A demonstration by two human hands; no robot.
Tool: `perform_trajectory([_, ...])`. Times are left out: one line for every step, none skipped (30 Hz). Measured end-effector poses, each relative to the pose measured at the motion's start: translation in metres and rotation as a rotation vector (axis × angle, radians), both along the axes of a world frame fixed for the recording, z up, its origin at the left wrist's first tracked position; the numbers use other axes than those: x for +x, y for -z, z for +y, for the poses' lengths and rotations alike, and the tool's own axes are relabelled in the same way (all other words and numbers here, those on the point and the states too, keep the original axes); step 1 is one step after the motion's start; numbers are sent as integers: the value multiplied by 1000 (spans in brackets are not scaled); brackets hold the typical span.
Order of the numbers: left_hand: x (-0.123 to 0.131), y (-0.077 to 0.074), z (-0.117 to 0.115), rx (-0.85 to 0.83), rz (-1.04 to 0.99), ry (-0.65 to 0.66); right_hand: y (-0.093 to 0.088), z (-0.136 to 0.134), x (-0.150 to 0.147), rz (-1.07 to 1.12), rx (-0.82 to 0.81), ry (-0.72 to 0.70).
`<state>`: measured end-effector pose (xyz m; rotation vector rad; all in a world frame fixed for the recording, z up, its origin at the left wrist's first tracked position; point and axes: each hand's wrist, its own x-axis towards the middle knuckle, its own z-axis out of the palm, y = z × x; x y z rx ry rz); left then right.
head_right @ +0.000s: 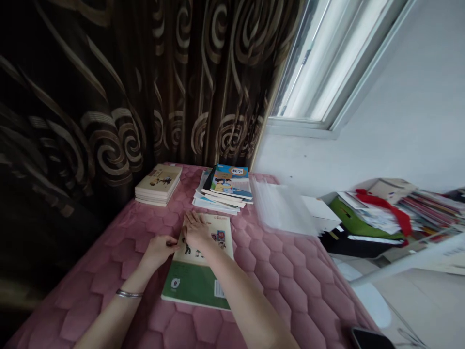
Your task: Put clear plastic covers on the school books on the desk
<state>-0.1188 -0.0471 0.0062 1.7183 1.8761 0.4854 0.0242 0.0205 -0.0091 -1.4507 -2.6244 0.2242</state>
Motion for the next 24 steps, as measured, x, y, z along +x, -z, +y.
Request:
perform_trajectory([-1,0,0,0,-8,-8,0,-7,1,-2,-8,-9])
perform_trajectory([-1,0,1,3,-14,-13,1,-16,2,0,-9,-20])
perform_trajectory([-2,0,1,5,-18,-17,2,-25,4,7,-8,-28])
perform_trajectory([-3,0,1,4,-21,-16,3,-34,5,17,-6,-32])
perform_trajectory([-3,0,1,2,-24,-13,5,-44,7,31,-5,-28])
perform_trajectory([-4,0,1,0,-28,-9,7,-54,9,46,-8,-21])
perform_trajectory([-4,0,1,-2,-31,-6,8,-64,10,59,-12,-12])
perform_trajectory([-4,0,1,-4,-33,-6,9,-73,11,71,-16,-6])
perform_trajectory([-4,0,2,-4,-34,-6,10,-82,11,82,-19,-6])
perform_trajectory([-4,0,2,-5,-33,-7,10,-90,11,95,-21,-13])
perform_trajectory([-4,-1,2,-6,-31,-7,10,-99,11,113,-20,-23])
perform_trajectory([-3,-1,1,-6,-30,-6,9,-107,10,131,-23,-38])
perform_trajectory([-3,-2,1,-5,-28,-5,7,-114,9,150,-32,-54])
perform_trajectory([-2,-3,1,-4,-26,-5,5,-121,8,166,-44,-69])
perform_trajectory([-2,-5,1,-4,-25,-7,2,-128,7,180,-58,-86])
perform_trajectory([-2,-6,1,-5,-23,-9,0,-133,7,191,-72,-102])
perform_trajectory([-1,-7,1,-6,-21,-11,-2,-139,7,200,-85,-118])
perform_trajectory([-1,-7,1,-9,-18,-14,-4,-143,7,210,-97,-134])
perform_trajectory([-1,-8,1,-10,-12,-16,-6,-146,8,222,-106,-151])
perform_trajectory([-1,-8,1,-9,-5,-19,-8,-149,10,234,-117,-178])
perform_trajectory([-1,-7,1,-7,5,-22,-10,-150,14,246,-134,-215])
perform_trajectory([0,-7,0,-5,19,-26,-12,-150,18,260,-158,-253])
perform_trajectory([1,-6,0,-1,36,-27,-15,-148,24,278,-182,-276])
perform_trajectory([2,-5,-1,4,57,-26,-17,-144,31,301,-198,-263])
